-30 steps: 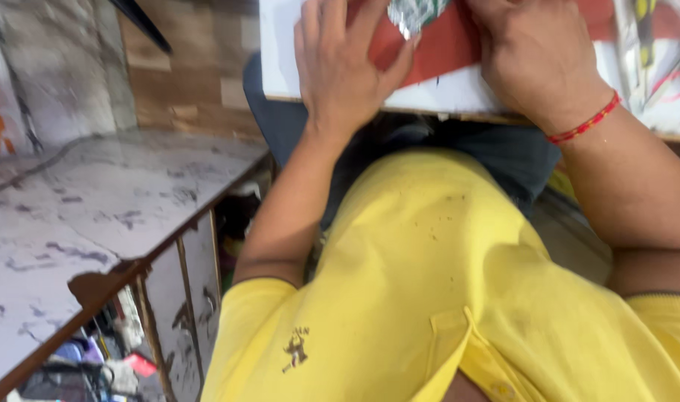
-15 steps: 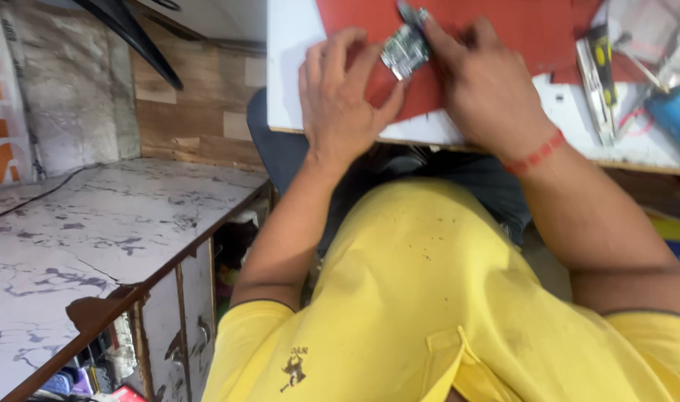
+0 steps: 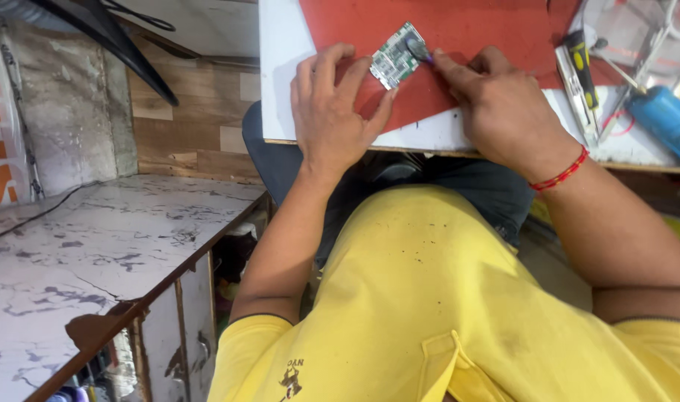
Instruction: The person disassembles a smartphone using a screwdriver to remove the back cover and disconnect the battery. They then remove the motherboard and clean it with a toothbrush on a workbench.
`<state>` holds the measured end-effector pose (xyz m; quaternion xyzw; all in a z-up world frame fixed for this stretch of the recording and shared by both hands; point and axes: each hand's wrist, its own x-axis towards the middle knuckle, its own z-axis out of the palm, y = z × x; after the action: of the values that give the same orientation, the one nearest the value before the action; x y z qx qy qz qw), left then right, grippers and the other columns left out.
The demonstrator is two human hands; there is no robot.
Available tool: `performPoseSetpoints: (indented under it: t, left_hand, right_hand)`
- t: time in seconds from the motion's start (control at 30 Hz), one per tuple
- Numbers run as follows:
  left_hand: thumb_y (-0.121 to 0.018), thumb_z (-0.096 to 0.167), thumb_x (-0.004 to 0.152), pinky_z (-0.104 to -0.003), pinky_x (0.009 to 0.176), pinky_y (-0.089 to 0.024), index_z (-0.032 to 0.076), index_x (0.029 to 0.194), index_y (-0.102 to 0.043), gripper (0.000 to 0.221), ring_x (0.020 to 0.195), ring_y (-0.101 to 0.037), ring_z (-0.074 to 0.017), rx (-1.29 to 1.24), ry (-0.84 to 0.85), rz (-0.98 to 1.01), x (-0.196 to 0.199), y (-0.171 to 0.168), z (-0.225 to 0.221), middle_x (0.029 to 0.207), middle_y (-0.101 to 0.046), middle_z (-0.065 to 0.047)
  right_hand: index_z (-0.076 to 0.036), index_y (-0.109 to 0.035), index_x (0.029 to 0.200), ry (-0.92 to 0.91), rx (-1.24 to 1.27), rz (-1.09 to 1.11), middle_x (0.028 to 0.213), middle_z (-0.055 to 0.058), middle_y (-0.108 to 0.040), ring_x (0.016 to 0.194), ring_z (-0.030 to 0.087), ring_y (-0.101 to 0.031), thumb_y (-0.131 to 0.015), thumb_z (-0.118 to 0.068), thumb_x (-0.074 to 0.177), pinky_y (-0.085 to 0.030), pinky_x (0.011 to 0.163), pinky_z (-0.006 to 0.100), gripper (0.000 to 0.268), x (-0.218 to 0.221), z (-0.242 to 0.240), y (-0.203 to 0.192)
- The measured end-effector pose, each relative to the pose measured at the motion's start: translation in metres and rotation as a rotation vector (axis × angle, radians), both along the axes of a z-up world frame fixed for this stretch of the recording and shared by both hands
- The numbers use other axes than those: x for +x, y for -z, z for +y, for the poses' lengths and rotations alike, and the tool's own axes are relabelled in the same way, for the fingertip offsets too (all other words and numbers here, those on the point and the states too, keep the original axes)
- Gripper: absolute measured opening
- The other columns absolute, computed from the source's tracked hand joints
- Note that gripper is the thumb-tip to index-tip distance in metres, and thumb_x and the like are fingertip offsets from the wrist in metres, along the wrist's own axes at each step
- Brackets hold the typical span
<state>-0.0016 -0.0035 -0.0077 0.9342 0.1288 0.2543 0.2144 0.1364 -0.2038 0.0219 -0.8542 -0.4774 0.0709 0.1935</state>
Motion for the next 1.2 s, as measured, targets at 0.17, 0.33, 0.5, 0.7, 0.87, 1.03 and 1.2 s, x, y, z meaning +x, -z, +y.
performPoseSetpoints:
  t: [0.17,0.33,0.5,0.7,0.87,1.03,1.2]
  left_hand:
    - [-0.086,0.038,0.086,-0.044,0.100,-0.045,0.010,0.117,-0.072,0.044,0.120,-0.051,-0.0273,0.016,0.005,0.000,0.003,0.002,0.001,0.129,-0.055,-0.004]
    - [-0.086,0.037,0.085,-0.042,0.101,-0.044,0.012,0.117,-0.072,0.043,0.120,-0.052,-0.0259,-0.007,-0.020,0.010,0.002,0.001,-0.001,0.128,-0.056,-0.002]
    - [-0.086,0.037,0.086,-0.042,0.099,-0.044,0.011,0.118,-0.072,0.044,0.117,-0.051,-0.0260,-0.009,0.004,0.017,0.004,-0.003,0.002,0.129,-0.056,-0.003]
    - [-0.086,0.036,0.083,-0.043,0.100,-0.044,0.012,0.116,-0.072,0.043,0.120,-0.051,-0.0274,0.007,-0.014,0.007,0.004,-0.002,0.000,0.129,-0.056,-0.003]
    - [-0.087,0.035,0.084,-0.043,0.102,-0.045,0.012,0.117,-0.071,0.043,0.122,-0.051,-0.0264,-0.019,-0.015,0.018,0.000,0.000,-0.002,0.130,-0.056,-0.002]
    - [-0.087,0.036,0.085,-0.042,0.104,-0.045,0.013,0.118,-0.070,0.044,0.122,-0.052,-0.0253,-0.025,-0.019,0.018,0.002,0.001,0.000,0.131,-0.056,-0.001]
    - [-0.086,0.036,0.084,-0.043,0.102,-0.045,0.012,0.118,-0.071,0.044,0.121,-0.051,-0.0271,-0.010,-0.022,0.001,0.004,-0.002,0.002,0.130,-0.056,-0.002]
  right_hand:
    - [-0.013,-0.058,0.152,-0.088,-0.016,-0.126,0.107,0.018,-0.064,0.081,0.036,-0.066,-0.058,-0.008,0.097,-0.055,0.068,0.046,0.055,0.001,0.003,0.008]
    - [-0.025,-0.062,0.154,0.011,-0.116,-0.249,0.108,0.010,-0.064,0.068,0.028,-0.065,-0.058,-0.011,0.105,-0.053,0.058,0.041,0.051,0.001,-0.002,0.000]
    - [-0.028,-0.064,0.151,-0.141,-0.072,-0.315,0.111,0.010,-0.063,0.069,0.026,-0.066,-0.057,-0.011,0.096,-0.052,0.052,0.038,0.058,0.002,0.002,0.003]
    - [-0.031,-0.067,0.147,-0.148,-0.114,-0.292,0.111,0.006,-0.065,0.068,0.027,-0.067,-0.057,-0.014,0.097,-0.053,0.054,0.040,0.054,0.002,0.008,-0.006]
    - [-0.023,-0.068,0.145,-0.092,-0.097,-0.262,0.108,0.009,-0.066,0.066,0.029,-0.067,-0.056,-0.010,0.094,-0.054,0.053,0.042,0.054,0.004,0.015,-0.017]
    - [-0.021,-0.068,0.142,-0.020,-0.087,-0.250,0.104,0.010,-0.066,0.066,0.031,-0.067,-0.058,-0.010,0.094,-0.053,0.053,0.044,0.051,0.008,0.018,-0.013]
    - [-0.029,-0.068,0.148,-0.132,-0.095,-0.265,0.110,0.011,-0.064,0.066,0.029,-0.066,-0.057,-0.011,0.097,-0.055,0.056,0.041,0.055,0.001,0.013,-0.006]
